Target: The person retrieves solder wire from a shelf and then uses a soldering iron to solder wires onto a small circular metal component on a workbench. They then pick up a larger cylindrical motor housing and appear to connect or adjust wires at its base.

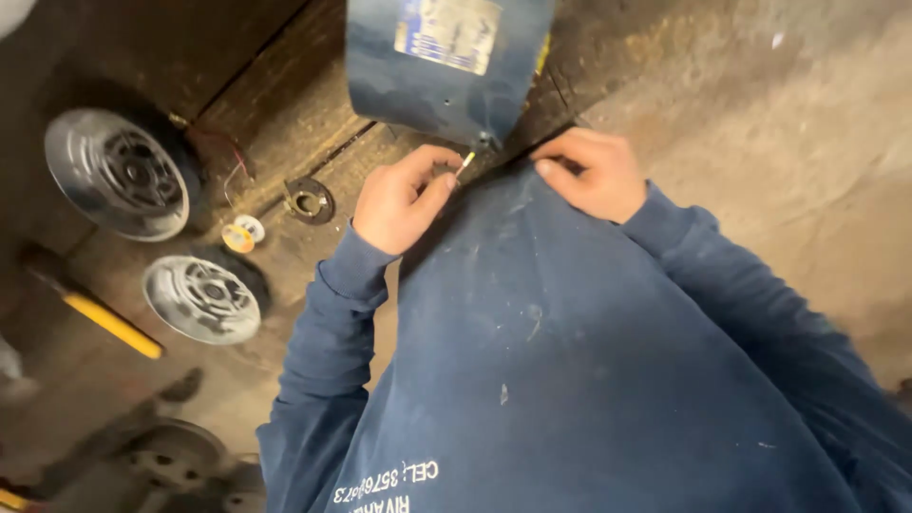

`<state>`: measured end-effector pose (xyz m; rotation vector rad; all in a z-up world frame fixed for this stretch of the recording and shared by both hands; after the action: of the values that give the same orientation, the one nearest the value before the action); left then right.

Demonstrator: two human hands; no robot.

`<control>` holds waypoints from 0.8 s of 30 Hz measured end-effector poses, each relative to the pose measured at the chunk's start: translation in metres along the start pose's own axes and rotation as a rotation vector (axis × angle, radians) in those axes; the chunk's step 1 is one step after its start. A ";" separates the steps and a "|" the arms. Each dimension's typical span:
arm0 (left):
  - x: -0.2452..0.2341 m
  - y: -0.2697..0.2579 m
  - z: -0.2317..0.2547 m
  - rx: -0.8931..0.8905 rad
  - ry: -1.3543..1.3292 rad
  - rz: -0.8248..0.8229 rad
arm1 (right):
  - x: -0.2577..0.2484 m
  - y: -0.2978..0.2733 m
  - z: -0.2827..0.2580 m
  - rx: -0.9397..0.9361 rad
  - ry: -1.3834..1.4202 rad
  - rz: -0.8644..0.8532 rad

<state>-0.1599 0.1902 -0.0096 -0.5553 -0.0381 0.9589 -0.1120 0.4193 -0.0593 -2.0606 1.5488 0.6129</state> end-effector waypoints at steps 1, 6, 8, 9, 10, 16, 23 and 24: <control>0.000 0.001 0.001 0.005 0.052 0.013 | 0.004 -0.002 -0.005 -0.003 0.022 0.001; 0.004 0.000 0.009 0.085 0.092 0.003 | 0.005 -0.010 -0.008 0.055 0.009 0.069; 0.007 0.000 0.009 0.100 0.112 0.032 | 0.006 -0.013 -0.005 0.081 -0.014 0.083; 0.010 -0.002 0.010 0.124 0.107 0.054 | 0.006 -0.014 -0.004 0.087 -0.027 0.083; 0.012 -0.004 0.012 0.148 0.103 0.077 | 0.006 -0.014 -0.006 0.072 -0.002 0.097; 0.015 -0.016 0.002 0.118 0.080 0.231 | 0.005 0.007 -0.027 -0.123 0.009 0.123; 0.014 -0.014 -0.014 -0.096 -0.007 0.254 | 0.006 0.029 -0.038 -0.354 -0.051 0.000; 0.015 -0.014 -0.011 -0.082 0.011 0.257 | 0.006 0.031 -0.037 -0.361 -0.050 -0.005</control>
<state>-0.1375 0.1916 -0.0157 -0.6514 0.0045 1.2082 -0.1382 0.3847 -0.0378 -2.2844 1.4899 0.9960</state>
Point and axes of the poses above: each hand's wrist, its own y-axis towards the middle knuckle, its own x-axis out of the palm, z = x × y, the point moved 8 cm from there along y, towards the middle knuckle, and after that the axes turned 13 degrees about -y, right-handed, at the moved point
